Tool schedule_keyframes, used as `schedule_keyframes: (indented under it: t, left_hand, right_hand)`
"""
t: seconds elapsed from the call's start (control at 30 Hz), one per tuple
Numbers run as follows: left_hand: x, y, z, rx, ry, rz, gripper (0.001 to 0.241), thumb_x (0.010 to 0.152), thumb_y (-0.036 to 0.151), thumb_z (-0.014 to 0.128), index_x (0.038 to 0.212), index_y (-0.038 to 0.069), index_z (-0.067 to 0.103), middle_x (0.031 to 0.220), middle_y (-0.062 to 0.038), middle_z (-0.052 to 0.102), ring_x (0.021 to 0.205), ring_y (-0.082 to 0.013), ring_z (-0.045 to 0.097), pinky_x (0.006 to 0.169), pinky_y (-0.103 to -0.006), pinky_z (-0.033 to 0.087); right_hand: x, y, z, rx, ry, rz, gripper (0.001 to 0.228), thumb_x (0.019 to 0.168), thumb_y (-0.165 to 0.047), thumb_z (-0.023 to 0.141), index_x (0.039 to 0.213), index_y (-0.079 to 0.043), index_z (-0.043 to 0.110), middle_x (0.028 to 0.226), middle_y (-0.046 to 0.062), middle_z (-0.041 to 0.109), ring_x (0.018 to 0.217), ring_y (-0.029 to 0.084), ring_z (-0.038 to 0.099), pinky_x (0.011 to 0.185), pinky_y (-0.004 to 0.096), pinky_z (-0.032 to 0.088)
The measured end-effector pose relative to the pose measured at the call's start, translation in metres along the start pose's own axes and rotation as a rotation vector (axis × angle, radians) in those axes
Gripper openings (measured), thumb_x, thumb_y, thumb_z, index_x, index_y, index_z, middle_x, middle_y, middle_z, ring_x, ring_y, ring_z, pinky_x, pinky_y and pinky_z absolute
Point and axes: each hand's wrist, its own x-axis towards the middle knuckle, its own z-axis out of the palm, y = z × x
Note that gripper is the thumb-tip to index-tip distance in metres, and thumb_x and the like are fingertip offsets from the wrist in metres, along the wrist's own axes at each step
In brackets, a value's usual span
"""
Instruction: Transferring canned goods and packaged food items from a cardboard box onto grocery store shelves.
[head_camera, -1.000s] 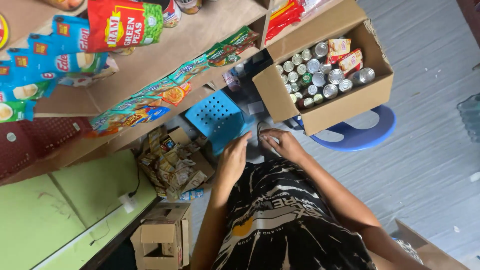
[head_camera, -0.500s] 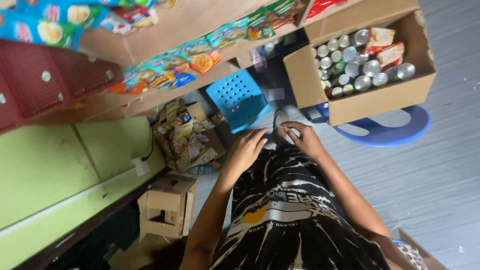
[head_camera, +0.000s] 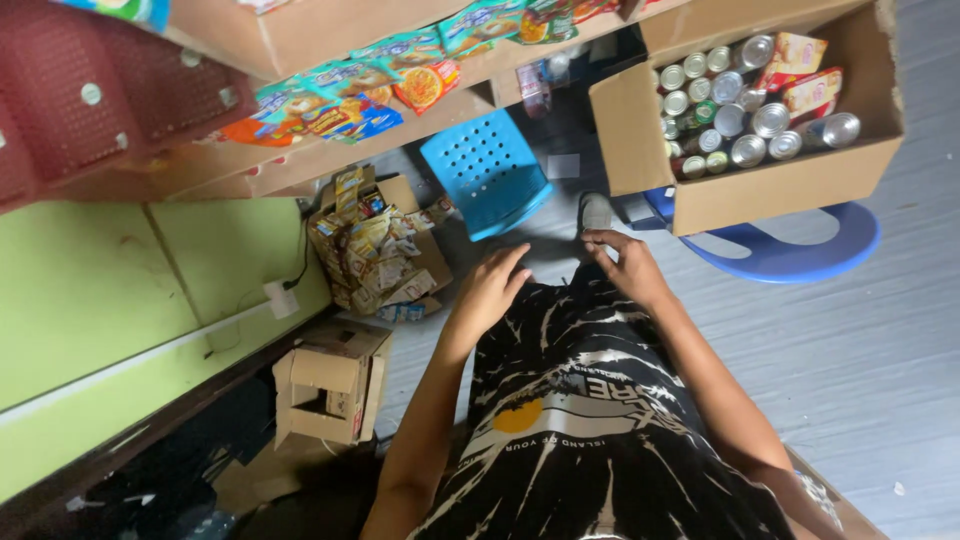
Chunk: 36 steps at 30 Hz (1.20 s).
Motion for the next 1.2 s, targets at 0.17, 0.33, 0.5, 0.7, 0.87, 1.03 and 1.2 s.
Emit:
schedule_keyframes:
  t: [0.17,0.33,0.5,0.7,0.87,1.03,1.2]
  left_hand:
    - [0.038,0.013,0.017,0.022,-0.007,0.046,0.041,0.101,0.023,0.064,0.137,0.004,0.06,0.126,-0.022,0.067,0.116,-0.0414,0.064,0.099,-0.0463,0.051]
    - [0.102,0.055,0.047,0.071,-0.063,0.068,0.041,0.1,0.024,0.064,0.136,0.004,0.06,0.126,-0.022,0.067,0.117,-0.0431,0.062,0.099,-0.0476,0.05]
    - [0.166,0.094,0.09,0.078,-0.153,0.072,0.042,0.101,0.023,0.063,0.137,0.004,0.058,0.13,-0.022,0.065,0.118,-0.0426,0.06,0.099,-0.0468,0.049]
    - [0.222,0.146,0.116,0.082,-0.216,0.086,0.041,0.101,0.022,0.062,0.136,0.003,0.058,0.132,-0.02,0.064,0.12,-0.0409,0.06,0.1,-0.0454,0.049]
    - [0.246,0.16,0.134,0.098,-0.209,0.026,0.04,0.101,0.022,0.062,0.135,0.003,0.059,0.132,-0.019,0.064,0.12,-0.0401,0.061,0.1,-0.0442,0.05]
    - [0.256,0.171,0.144,0.15,-0.179,0.001,0.04,0.1,0.024,0.062,0.135,0.004,0.06,0.132,-0.018,0.065,0.119,-0.0395,0.062,0.1,-0.0439,0.05]
    - [0.262,0.175,0.148,0.114,-0.161,-0.083,0.04,0.101,0.023,0.06,0.136,0.004,0.06,0.134,-0.018,0.065,0.121,-0.038,0.062,0.101,-0.0423,0.05]
  right_hand:
    - [0.01,0.023,-0.037,0.013,0.017,0.154,0.027,0.098,-0.014,0.064,0.122,-0.007,0.072,0.116,0.009,0.076,0.07,0.02,0.067,0.062,0.033,0.053]
    - [0.018,0.079,-0.096,0.053,0.112,0.267,0.026,0.098,-0.018,0.065,0.121,-0.008,0.072,0.112,0.007,0.076,0.063,0.021,0.067,0.059,0.031,0.051]
    - [0.032,0.152,-0.159,0.093,0.303,0.201,0.026,0.097,-0.014,0.066,0.12,-0.007,0.073,0.11,0.008,0.075,0.088,0.018,0.071,0.064,0.033,0.054]
    - [0.065,0.258,-0.2,0.159,0.468,0.217,0.019,0.1,-0.017,0.069,0.115,-0.006,0.073,0.106,0.009,0.074,0.091,0.018,0.072,0.072,0.032,0.058]
    - [0.115,0.343,-0.204,0.155,0.517,0.303,0.023,0.097,-0.018,0.071,0.115,-0.003,0.072,0.094,0.012,0.075,0.076,0.02,0.07,0.068,0.033,0.056]
    - [0.173,0.463,-0.178,0.783,0.561,0.542,0.021,0.104,-0.023,0.068,0.112,-0.004,0.072,0.098,0.006,0.072,0.079,0.015,0.066,0.066,0.03,0.051]
    - [0.222,0.512,-0.17,1.736,0.641,0.621,0.032,0.106,-0.033,0.052,0.111,-0.005,0.067,0.101,0.009,0.074,0.088,0.022,0.07,0.071,0.033,0.06]
